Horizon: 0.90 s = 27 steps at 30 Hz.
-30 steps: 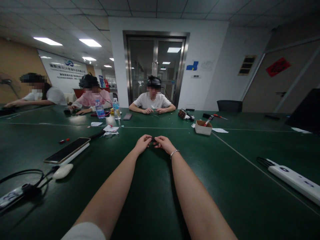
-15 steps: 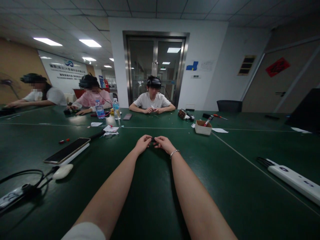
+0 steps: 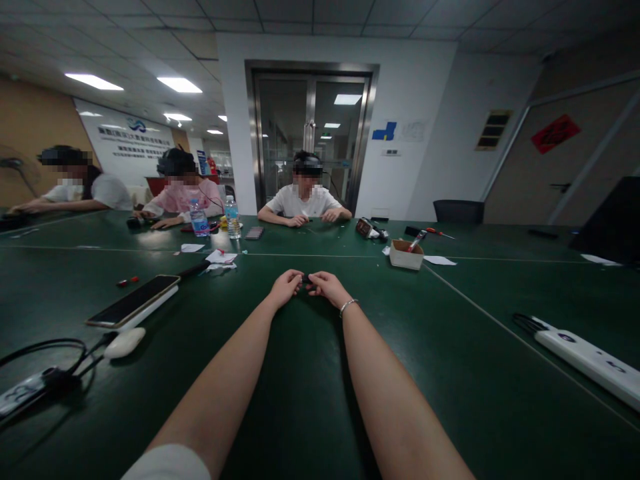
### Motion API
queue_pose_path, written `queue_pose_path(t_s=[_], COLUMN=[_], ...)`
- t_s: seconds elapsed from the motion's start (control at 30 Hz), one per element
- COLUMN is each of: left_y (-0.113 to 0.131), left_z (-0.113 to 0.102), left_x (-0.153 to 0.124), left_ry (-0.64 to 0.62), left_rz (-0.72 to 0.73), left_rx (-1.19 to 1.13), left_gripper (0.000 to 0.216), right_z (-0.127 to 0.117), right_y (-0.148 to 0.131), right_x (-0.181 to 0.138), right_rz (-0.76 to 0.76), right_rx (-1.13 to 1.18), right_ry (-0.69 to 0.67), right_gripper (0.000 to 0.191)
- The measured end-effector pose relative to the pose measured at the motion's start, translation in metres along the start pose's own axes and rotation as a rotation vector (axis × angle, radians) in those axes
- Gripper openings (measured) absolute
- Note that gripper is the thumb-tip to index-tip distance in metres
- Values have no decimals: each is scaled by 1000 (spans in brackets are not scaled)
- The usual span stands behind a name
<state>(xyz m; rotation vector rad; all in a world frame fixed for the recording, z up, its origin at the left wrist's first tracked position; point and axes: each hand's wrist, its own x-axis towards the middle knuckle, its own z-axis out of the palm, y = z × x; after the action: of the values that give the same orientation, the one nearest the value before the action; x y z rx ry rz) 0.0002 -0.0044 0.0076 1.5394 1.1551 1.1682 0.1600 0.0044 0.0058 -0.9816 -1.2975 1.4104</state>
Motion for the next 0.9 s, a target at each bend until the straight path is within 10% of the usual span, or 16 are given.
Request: queue_pose_path(t_s=[0.9], left_y=[-5], left_z=[-1], left_x=[2], left_ry=[7], left_rz=[11], left_rx=[29], left_gripper=[27], right_z=[1], right_y=[-3], right_x=[-2], right_rz=[14], right_rx=[-2], right_ry=[8], right_gripper=[13])
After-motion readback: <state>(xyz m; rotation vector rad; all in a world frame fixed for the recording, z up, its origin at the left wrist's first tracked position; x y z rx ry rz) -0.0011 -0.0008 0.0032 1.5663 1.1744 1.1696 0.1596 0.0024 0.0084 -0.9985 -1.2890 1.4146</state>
